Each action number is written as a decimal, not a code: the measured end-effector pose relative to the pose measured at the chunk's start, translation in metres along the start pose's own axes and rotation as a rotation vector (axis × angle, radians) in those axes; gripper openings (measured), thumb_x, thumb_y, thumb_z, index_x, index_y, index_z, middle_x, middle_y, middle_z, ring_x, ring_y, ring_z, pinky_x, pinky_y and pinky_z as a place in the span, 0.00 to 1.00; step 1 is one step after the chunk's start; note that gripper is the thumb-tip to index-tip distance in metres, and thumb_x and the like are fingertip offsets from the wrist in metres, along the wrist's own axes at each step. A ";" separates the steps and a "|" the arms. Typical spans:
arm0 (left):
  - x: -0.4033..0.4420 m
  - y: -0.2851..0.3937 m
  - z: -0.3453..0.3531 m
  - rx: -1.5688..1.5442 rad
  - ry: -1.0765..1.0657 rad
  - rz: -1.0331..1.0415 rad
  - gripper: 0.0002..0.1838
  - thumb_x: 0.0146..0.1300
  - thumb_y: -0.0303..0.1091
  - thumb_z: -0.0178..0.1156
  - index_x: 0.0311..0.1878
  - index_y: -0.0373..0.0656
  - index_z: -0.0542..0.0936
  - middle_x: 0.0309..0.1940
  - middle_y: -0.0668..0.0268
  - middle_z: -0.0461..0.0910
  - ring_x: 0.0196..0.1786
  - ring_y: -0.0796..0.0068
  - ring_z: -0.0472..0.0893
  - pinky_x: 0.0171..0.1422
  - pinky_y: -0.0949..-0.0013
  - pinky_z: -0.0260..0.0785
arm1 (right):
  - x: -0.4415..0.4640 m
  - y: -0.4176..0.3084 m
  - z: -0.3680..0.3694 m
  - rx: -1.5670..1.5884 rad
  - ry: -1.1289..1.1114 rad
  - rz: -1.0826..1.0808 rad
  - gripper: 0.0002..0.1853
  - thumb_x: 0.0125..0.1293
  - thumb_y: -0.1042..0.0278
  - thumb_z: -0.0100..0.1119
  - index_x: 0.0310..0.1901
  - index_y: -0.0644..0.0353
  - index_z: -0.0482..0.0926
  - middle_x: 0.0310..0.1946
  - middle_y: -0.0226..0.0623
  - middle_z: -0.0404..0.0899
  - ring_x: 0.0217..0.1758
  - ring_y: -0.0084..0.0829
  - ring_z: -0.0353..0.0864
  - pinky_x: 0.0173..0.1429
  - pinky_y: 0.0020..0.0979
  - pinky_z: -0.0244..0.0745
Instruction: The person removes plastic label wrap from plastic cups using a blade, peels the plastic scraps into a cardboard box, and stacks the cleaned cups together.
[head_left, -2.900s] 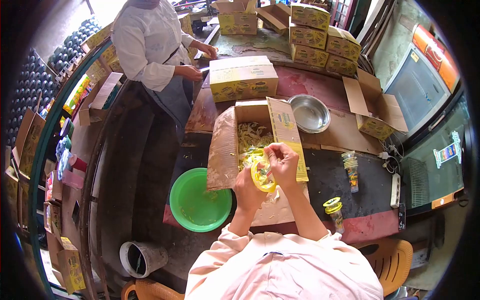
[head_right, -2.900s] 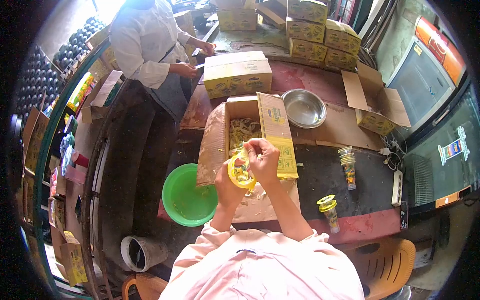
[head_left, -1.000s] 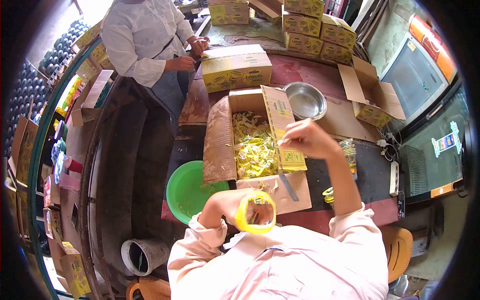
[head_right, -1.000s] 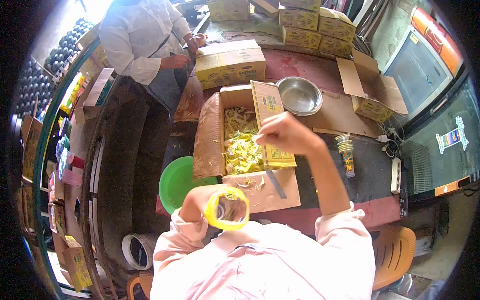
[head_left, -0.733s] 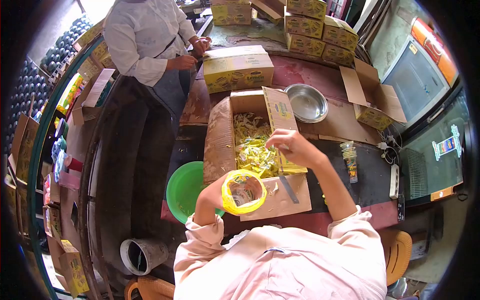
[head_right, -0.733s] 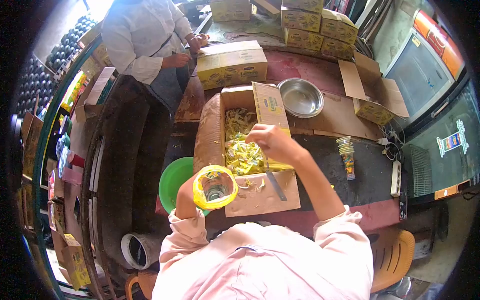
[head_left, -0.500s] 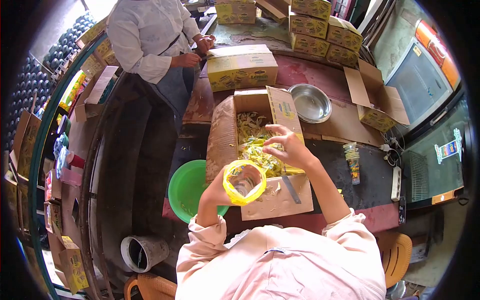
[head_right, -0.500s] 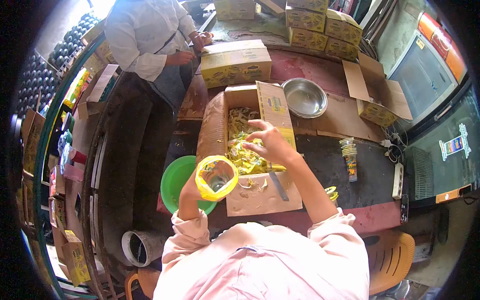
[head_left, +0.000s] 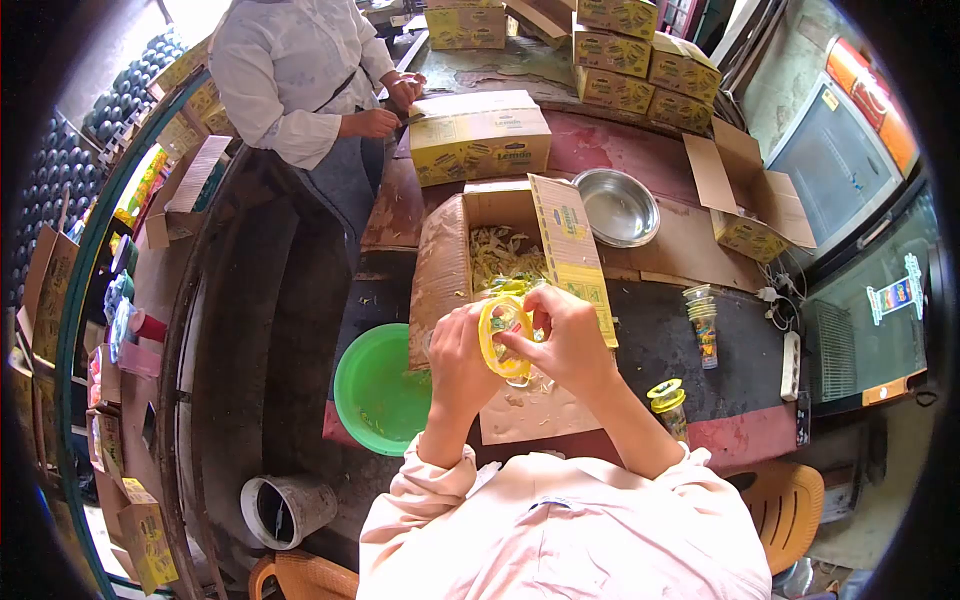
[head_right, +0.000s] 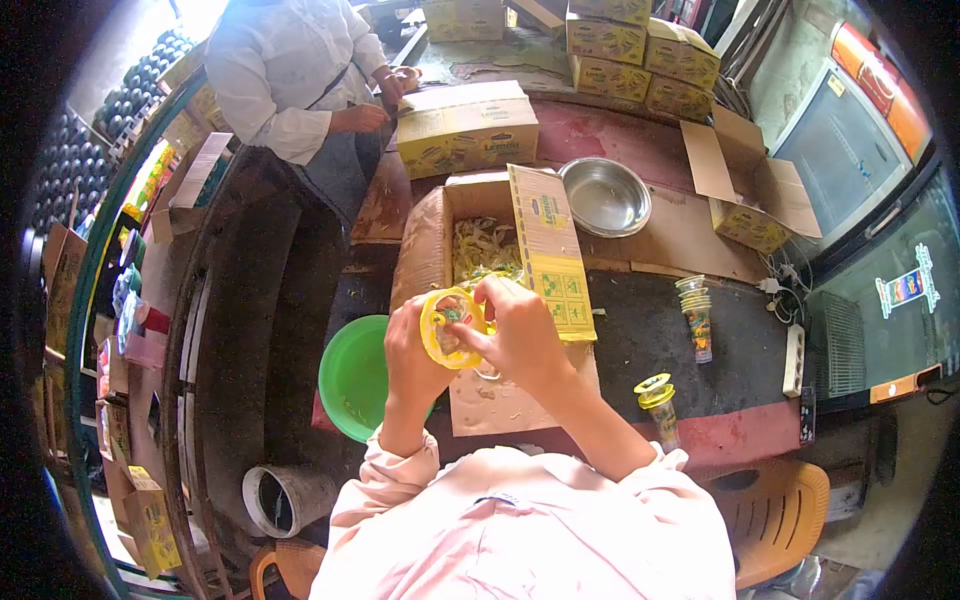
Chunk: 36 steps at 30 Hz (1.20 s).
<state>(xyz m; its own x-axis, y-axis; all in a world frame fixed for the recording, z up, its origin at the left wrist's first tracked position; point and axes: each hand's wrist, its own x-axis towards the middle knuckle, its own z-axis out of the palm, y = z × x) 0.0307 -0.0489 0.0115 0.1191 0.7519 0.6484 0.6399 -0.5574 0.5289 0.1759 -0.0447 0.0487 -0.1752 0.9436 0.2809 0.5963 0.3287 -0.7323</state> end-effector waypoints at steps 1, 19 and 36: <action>0.000 0.000 0.000 0.017 0.010 0.006 0.26 0.39 0.35 0.70 0.43 0.43 0.72 0.38 0.61 0.77 0.41 0.61 0.77 0.46 0.61 0.67 | 0.000 0.001 0.002 -0.068 0.003 -0.031 0.18 0.50 0.60 0.68 0.32 0.64 0.73 0.25 0.41 0.73 0.24 0.37 0.74 0.31 0.33 0.71; 0.003 0.000 -0.012 -0.544 -0.633 -0.189 0.21 0.32 0.29 0.73 0.33 0.37 0.76 0.30 0.63 0.80 0.32 0.72 0.79 0.39 0.71 0.71 | 0.009 0.024 0.001 -0.504 -0.144 -0.615 0.09 0.54 0.63 0.56 0.28 0.58 0.72 0.28 0.34 0.74 0.34 0.34 0.78 0.35 0.31 0.73; -0.017 0.003 0.009 -0.383 -0.007 -0.184 0.24 0.39 0.27 0.70 0.42 0.41 0.73 0.32 0.64 0.77 0.35 0.71 0.79 0.41 0.70 0.72 | 0.024 0.059 0.000 0.125 0.236 -0.046 0.10 0.58 0.72 0.51 0.22 0.66 0.68 0.16 0.46 0.68 0.20 0.35 0.71 0.27 0.34 0.64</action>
<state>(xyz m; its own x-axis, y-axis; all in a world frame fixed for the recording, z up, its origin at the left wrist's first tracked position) 0.0372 -0.0608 -0.0025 0.0355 0.8526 0.5213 0.3226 -0.5035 0.8015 0.2067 -0.0031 0.0121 -0.0039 0.8970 0.4419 0.4883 0.3874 -0.7820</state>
